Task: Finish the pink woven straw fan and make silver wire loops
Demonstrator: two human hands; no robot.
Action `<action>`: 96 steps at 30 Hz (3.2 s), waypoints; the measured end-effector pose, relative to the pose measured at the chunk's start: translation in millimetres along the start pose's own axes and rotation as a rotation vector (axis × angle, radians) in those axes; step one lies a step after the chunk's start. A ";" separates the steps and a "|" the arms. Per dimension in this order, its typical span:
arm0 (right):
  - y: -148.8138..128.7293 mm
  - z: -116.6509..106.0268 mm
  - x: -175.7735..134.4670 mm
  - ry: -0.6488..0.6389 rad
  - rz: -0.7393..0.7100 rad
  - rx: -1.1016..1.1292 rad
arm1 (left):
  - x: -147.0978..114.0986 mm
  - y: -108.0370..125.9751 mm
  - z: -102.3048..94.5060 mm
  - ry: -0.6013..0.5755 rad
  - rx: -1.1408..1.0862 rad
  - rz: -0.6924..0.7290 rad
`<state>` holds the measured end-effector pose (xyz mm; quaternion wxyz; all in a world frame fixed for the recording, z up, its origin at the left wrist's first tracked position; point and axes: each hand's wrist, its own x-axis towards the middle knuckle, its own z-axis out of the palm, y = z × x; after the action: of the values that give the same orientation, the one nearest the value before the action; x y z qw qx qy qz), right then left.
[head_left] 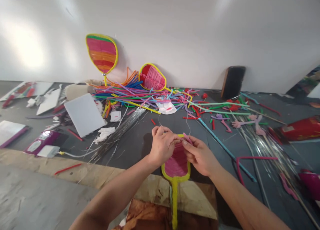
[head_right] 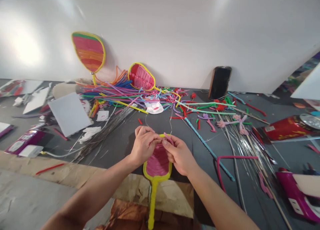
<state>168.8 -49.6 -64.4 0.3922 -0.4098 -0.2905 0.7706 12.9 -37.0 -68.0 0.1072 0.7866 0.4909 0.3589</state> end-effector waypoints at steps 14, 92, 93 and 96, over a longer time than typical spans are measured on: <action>-10.8 -3.9 2.7 0.110 -0.280 -0.023 | 22.1 12.2 -2.5 0.120 0.123 0.195; 1.9 -5.9 5.7 0.118 -0.239 0.097 | 11.9 15.5 -8.5 -0.045 0.204 0.125; 2.3 -6.0 5.8 0.115 -0.240 0.093 | 11.8 14.9 -8.5 -0.042 0.205 0.132; 4.0 -6.4 5.9 0.107 -0.245 0.081 | 11.9 13.7 -8.4 -0.042 0.196 0.147</action>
<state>170.7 -45.9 -73.1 0.5145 -0.3954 -0.2856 0.7052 19.8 -35.3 -49.3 0.0137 0.8344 0.4624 0.2997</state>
